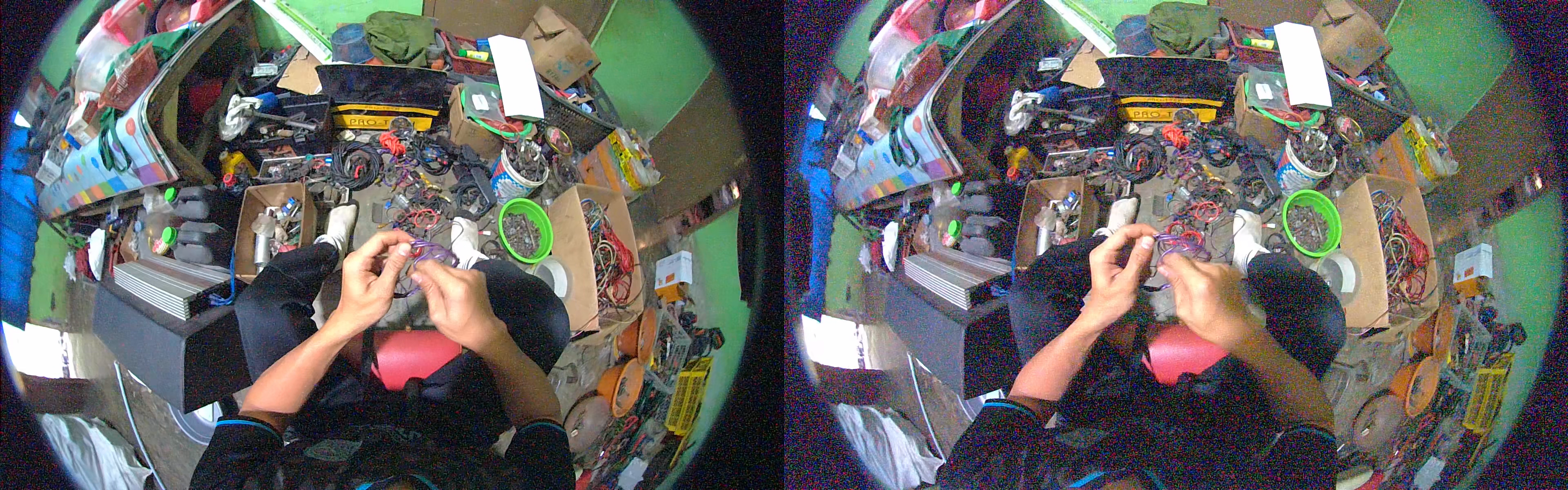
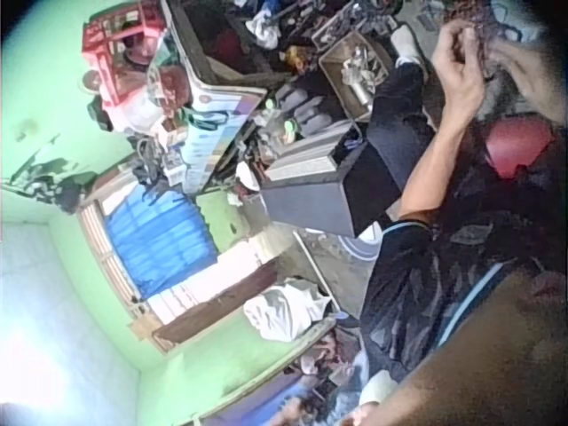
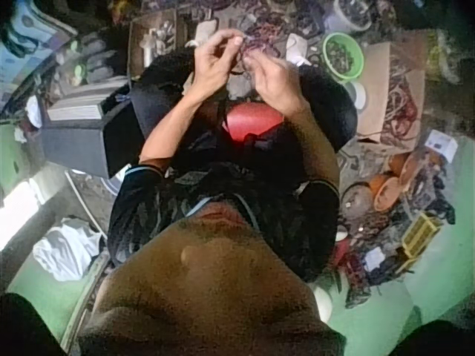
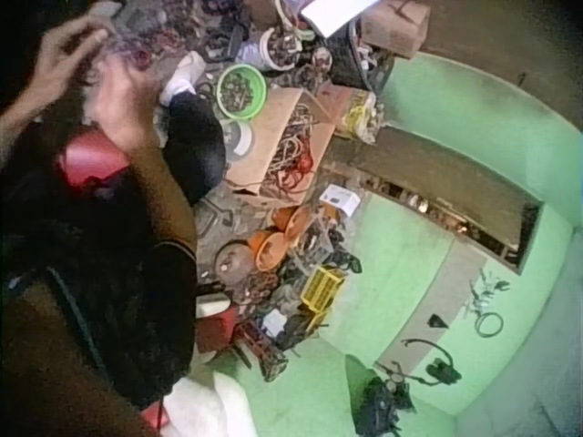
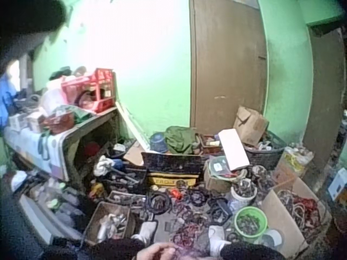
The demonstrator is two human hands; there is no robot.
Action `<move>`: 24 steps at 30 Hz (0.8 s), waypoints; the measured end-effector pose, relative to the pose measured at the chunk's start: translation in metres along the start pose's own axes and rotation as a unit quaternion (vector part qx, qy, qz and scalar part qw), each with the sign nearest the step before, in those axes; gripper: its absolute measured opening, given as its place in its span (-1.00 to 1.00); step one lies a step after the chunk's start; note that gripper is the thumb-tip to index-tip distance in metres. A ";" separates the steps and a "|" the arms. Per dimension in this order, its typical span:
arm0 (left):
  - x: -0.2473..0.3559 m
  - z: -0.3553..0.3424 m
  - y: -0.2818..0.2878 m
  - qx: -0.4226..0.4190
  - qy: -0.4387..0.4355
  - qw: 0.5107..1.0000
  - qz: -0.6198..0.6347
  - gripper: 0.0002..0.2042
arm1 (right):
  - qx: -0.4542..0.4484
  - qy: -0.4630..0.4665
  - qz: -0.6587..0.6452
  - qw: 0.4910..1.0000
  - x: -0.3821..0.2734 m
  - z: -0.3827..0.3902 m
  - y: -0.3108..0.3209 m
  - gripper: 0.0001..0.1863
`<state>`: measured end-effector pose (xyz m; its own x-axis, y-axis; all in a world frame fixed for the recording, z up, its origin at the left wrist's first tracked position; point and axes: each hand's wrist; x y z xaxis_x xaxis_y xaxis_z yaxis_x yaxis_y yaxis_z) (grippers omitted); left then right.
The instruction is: The person sits cross-legged and untangles a bundle of purple and red wires. They strip the insulation from the wire ends using a small tool and then twist the exposed strands together to join them.
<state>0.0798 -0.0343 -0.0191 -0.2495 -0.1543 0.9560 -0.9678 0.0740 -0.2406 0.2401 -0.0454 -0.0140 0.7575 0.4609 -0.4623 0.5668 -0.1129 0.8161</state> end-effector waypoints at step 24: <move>-0.010 -0.004 -0.002 -0.078 0.128 0.985 0.090 -0.80 | 0.073 -0.234 -0.391 0.887 0.009 0.000 -0.017 -0.81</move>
<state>0.0839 -0.0285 -0.0272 -0.3813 0.1273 0.9156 -0.8861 0.2319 -0.4012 0.2379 -0.0393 -0.0321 0.1458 0.0367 -0.9886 0.9884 -0.0490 0.1439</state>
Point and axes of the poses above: each hand's wrist, its own z-axis away from the middle knuckle, its own y-axis out of the back of the hand, x = y × z, and after that the axes turned 15 degrees about z, right-handed
